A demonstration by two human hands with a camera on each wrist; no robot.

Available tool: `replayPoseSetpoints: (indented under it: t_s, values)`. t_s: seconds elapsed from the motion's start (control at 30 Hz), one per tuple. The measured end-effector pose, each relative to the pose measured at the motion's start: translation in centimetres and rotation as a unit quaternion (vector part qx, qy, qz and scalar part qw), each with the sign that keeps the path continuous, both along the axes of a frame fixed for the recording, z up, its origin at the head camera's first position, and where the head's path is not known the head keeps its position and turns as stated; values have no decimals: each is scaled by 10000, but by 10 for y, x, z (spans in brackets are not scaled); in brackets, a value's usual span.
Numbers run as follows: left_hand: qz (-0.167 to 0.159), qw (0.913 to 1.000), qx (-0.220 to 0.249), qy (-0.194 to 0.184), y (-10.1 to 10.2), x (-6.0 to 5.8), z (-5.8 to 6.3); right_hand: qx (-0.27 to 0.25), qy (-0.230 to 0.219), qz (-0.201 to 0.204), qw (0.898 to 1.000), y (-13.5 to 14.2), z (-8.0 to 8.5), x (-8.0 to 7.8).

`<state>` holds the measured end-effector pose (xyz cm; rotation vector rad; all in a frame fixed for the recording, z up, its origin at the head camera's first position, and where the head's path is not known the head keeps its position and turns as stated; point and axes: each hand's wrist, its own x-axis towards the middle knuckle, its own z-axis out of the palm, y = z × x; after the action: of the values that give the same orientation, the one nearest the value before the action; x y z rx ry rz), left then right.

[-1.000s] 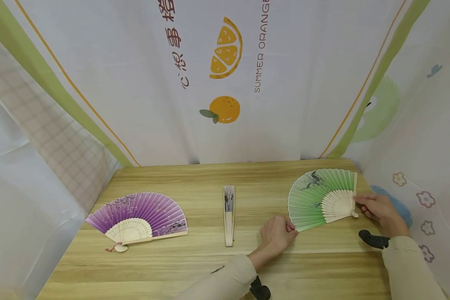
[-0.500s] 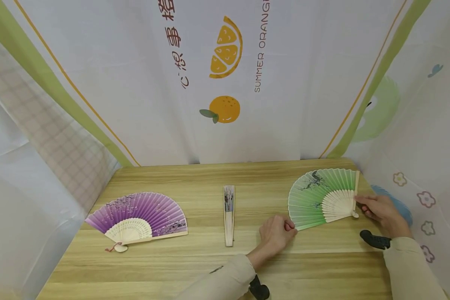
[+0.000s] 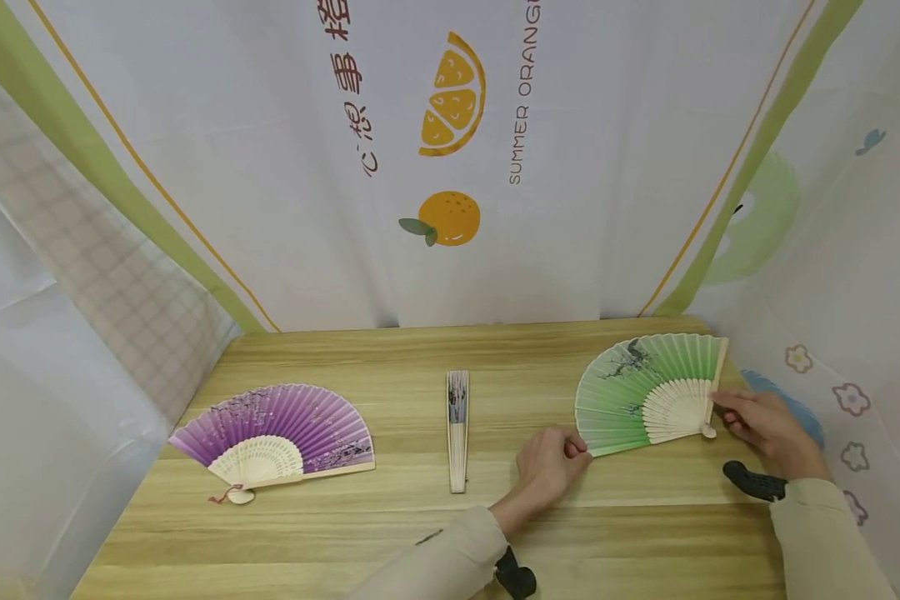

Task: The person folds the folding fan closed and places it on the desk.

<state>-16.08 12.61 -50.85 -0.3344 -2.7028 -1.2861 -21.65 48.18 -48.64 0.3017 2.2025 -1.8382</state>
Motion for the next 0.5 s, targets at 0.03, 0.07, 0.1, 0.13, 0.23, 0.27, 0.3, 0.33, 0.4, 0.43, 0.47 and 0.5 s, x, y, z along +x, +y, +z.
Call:
replayPoseSetpoints:
  t_s: [0.03,0.07,0.1,0.13,0.23,0.27,0.3,0.33,0.4,0.43,0.47,0.5]
  values:
    - [-9,10000,27,-10,-1,0,1,-151,-24,12,9999,0,0,0]
    - [-9,10000,48,-36,-2,0,2,-332,-42,5,9994,1,0,1]
    - [-8,10000,68,-63,-3,-1,3,-468,-38,15,9989,1,-1,1]
    - [-8,9999,79,-108,-3,-1,3,-610,-28,43,9981,1,-1,1]
    - [-9,9999,67,-135,-4,-2,4,-787,47,92,9968,3,-1,2]
    - [-12,9999,68,-137,-5,-2,4,-806,85,158,9966,4,-2,3]
    - [-17,9999,72,-136,-5,-2,4,-783,111,181,9967,4,-2,3]
    - [-30,9999,69,-129,-5,-2,4,-792,126,210,9966,5,-2,3]
    - [-44,9999,71,-110,-4,-3,3,-743,162,254,9968,5,-2,4]
    - [-54,9999,75,-105,-4,-3,2,-765,163,261,9966,6,-2,4]
    - [-63,9999,82,-91,-4,-4,1,-784,162,266,9964,6,-2,4]
    - [-75,9999,85,-52,-4,-4,1,-812,155,248,9963,6,-3,4]
